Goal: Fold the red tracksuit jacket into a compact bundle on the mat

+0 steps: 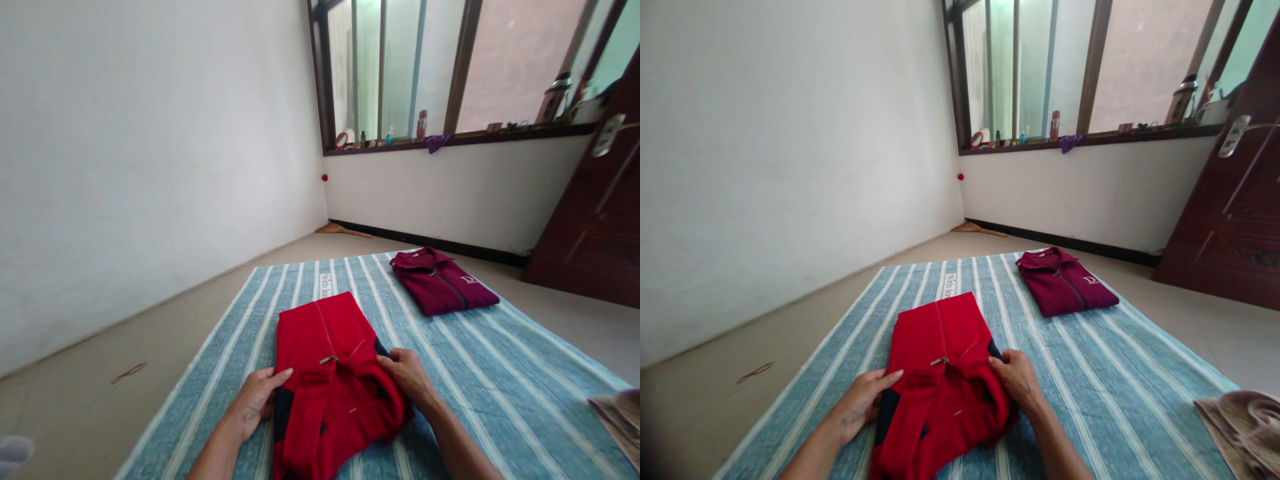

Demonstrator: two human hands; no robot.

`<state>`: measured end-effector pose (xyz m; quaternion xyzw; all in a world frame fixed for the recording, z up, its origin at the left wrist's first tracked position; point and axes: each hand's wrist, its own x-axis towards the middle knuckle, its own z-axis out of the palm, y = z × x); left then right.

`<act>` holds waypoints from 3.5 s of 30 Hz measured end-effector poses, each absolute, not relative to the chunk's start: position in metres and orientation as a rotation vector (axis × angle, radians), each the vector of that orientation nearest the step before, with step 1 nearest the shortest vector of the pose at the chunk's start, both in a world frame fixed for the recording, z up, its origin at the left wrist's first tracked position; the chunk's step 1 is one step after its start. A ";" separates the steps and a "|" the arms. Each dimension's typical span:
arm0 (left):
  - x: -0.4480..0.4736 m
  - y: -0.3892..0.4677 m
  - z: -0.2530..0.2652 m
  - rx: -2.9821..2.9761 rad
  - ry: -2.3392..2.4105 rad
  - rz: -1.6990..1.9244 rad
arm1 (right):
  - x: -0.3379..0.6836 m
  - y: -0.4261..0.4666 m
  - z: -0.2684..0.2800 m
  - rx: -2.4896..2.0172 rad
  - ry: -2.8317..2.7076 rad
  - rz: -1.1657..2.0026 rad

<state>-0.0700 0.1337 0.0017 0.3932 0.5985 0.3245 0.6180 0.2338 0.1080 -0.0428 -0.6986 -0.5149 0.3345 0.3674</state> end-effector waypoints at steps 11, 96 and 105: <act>-0.067 0.132 0.006 0.887 1.388 0.757 | 0.234 0.109 -0.047 -1.779 -1.315 0.882; -0.064 0.129 0.011 0.895 1.384 0.781 | 0.236 0.109 -0.049 -1.771 -1.331 0.877; -0.064 0.129 0.011 0.888 1.395 0.781 | 0.237 0.110 -0.052 -1.774 -1.330 0.893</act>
